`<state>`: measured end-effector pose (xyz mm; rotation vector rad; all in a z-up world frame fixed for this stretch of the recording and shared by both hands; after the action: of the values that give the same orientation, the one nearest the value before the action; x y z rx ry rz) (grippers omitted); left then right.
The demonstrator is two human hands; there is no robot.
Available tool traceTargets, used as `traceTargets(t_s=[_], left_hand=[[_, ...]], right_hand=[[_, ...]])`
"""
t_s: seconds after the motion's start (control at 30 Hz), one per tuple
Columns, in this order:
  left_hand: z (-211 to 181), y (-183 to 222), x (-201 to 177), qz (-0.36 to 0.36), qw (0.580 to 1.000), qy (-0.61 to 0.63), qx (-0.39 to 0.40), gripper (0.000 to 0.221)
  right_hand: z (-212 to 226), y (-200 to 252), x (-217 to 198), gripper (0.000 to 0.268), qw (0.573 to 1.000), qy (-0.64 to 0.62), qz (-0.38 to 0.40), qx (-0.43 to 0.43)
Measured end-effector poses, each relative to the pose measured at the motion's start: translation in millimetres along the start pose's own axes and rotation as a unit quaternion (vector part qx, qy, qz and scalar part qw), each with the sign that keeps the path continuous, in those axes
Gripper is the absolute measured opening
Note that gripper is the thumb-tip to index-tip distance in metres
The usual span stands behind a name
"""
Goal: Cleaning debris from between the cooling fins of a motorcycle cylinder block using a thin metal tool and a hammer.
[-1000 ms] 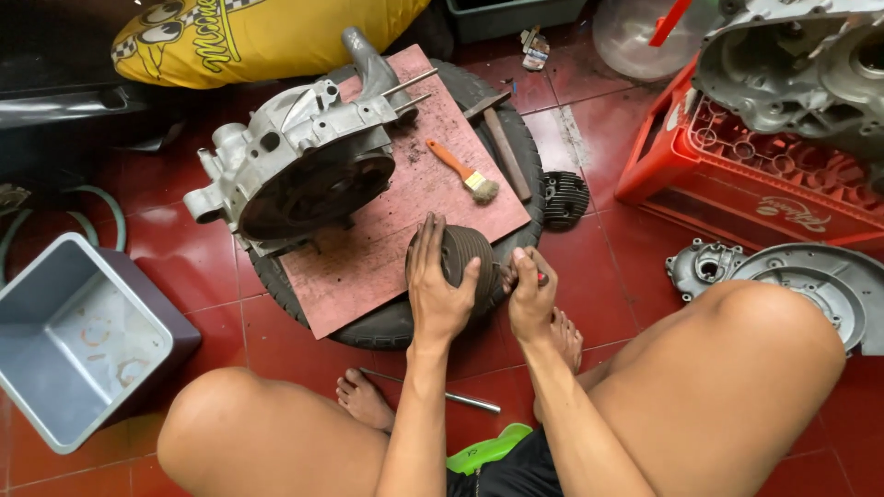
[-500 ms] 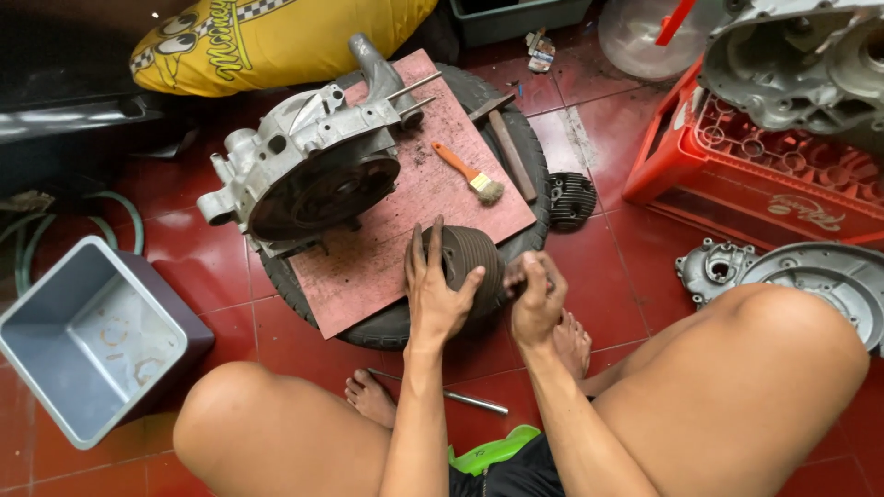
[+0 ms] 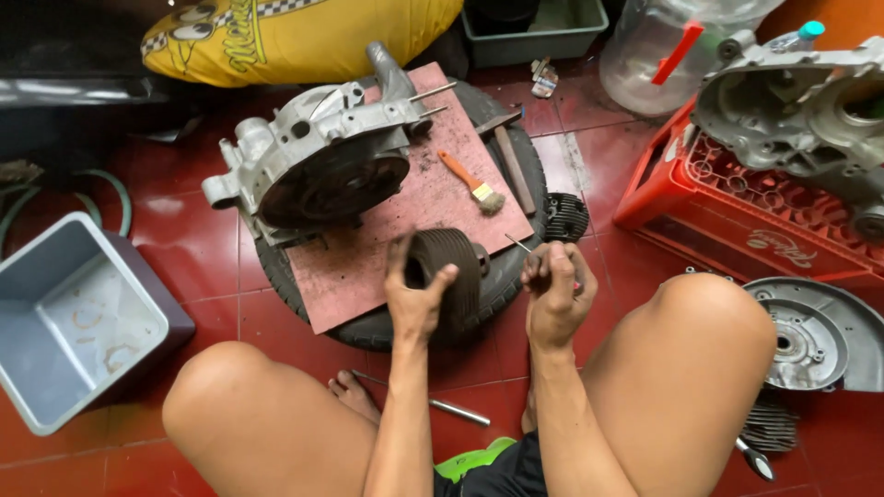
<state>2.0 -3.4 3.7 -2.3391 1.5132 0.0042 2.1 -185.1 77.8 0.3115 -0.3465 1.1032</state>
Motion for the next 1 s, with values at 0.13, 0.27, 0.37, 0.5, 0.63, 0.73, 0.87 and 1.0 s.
traceTargets(t_s=[0.13, 0.27, 0.37, 0.5, 0.63, 0.73, 0.87, 1.0], left_hand=[[-4.5, -11.9, -21.9, -0.067, 0.994, 0.07, -0.04, 0.085], [9.6, -22.1, -43.0, -0.173, 0.977, 0.126, -0.009, 0.084], [16.1, -25.5, -53.6, -0.178, 0.977, 0.111, 0.027, 0.088], [20.1, -24.9, -56.3, -0.158, 0.984, 0.067, 0.05, 0.088], [27.4, -23.4, -51.0, -0.129, 0.989, 0.055, 0.05, 0.085], [30.5, -25.1, -50.2, -0.101, 0.992, 0.041, 0.066, 0.087], [21.6, -28.8, -48.1, -0.044, 0.994, 0.037, 0.091, 0.089], [21.0, -28.0, -47.6, 0.0, 0.995, 0.03, 0.094, 0.097]], right_hand=[[-16.3, 0.7, 7.8, 0.037, 0.998, 0.054, 0.036, 0.007], [-29.5, 3.9, 25.0, 0.037, 0.987, 0.093, 0.128, 0.022], [-38.0, 7.0, 35.0, 0.037, 0.982, 0.096, 0.163, 0.021], [-44.8, 7.3, 38.1, 0.037, 0.98, 0.093, 0.175, 0.022], [-49.0, 8.4, 39.1, 0.037, 0.979, 0.092, 0.178, 0.022], [-52.3, 12.2, 40.6, 0.034, 0.979, 0.095, 0.18, 0.028], [-42.3, 11.6, 42.0, 0.025, 0.964, 0.227, 0.133, 0.034], [-43.5, -7.9, 26.6, 0.028, 0.859, 0.495, 0.118, 0.05]])
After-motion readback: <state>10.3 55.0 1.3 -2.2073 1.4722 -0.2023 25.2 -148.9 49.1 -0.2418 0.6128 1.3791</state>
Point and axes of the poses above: each hand's wrist, its own y-axis away from the middle knuckle, its own x-axis out of the palm, z = x × y, the point moved 3 cm from there along -y, towards the middle knuckle, and after that the axes turned 13 degrees about x, right-handed, at the moved point
